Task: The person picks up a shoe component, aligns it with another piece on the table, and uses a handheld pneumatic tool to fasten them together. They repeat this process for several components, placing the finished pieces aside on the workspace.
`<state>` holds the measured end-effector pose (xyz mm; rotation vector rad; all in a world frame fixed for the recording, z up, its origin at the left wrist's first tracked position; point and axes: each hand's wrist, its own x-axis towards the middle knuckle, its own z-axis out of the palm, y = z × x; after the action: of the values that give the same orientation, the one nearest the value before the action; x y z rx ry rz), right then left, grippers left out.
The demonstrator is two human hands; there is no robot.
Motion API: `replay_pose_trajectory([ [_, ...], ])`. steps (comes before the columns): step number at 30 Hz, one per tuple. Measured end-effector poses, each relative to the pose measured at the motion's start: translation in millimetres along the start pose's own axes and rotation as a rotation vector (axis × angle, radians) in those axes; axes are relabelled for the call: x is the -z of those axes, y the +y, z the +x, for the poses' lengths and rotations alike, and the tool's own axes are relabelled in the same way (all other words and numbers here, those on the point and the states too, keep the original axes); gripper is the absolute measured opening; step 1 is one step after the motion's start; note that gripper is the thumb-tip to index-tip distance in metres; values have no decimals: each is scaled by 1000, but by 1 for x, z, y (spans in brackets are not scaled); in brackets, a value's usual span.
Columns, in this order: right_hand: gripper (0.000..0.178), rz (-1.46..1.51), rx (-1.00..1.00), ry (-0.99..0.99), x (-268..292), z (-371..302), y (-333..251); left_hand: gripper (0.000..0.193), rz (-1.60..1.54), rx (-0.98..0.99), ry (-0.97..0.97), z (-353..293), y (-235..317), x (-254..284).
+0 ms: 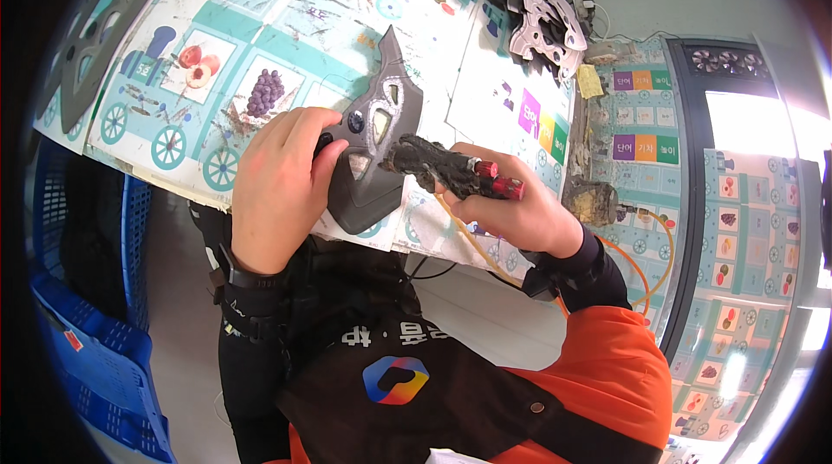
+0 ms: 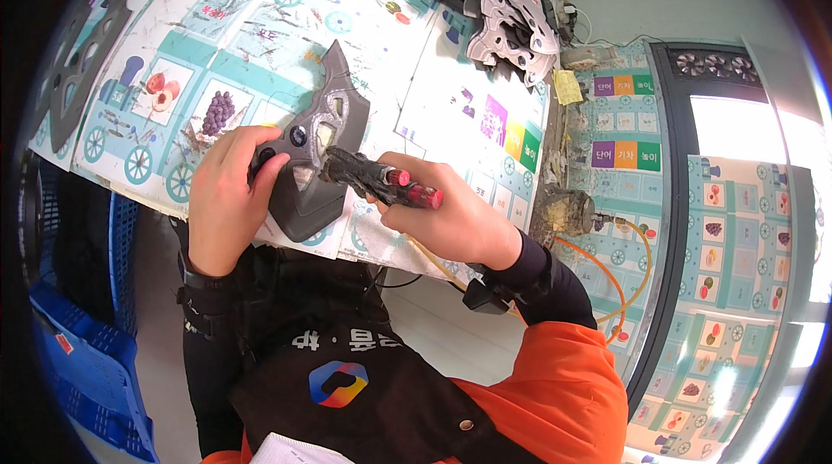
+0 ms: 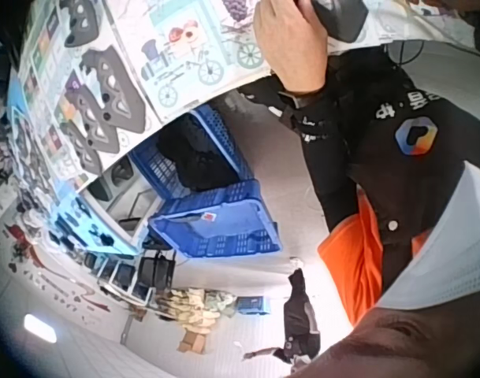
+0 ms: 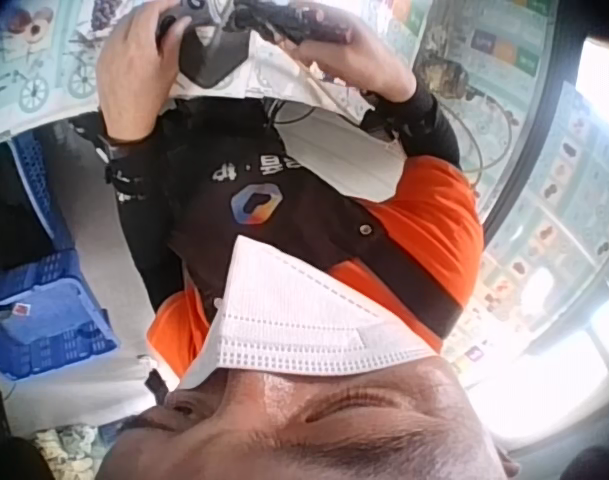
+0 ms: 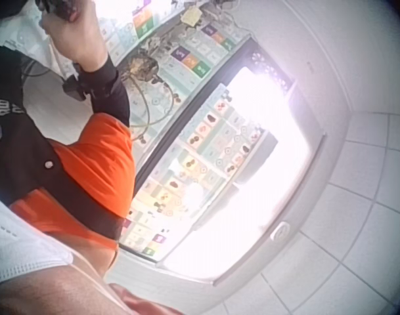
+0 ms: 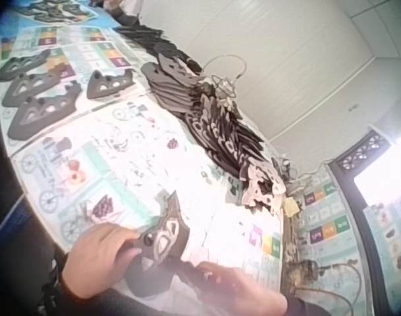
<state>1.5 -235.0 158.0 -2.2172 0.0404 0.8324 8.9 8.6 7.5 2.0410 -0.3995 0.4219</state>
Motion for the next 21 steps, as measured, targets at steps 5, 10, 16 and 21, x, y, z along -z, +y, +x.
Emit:
replay_pose_trajectory([
  [5,25,-23,33,-11,-3,2,-8,31,-4,-5,8,0,0,0],
  [10,23,-29,-9,-52,-3,3,-23,31,-12,4,2,0,-1,-1],
  [16,23,-47,44,-80,-6,8,-20,23,-21,-14,27,0,-1,-2],
  [21,29,-14,117,-64,-11,8,-18,20,-29,-29,47,2,-2,-2],
])
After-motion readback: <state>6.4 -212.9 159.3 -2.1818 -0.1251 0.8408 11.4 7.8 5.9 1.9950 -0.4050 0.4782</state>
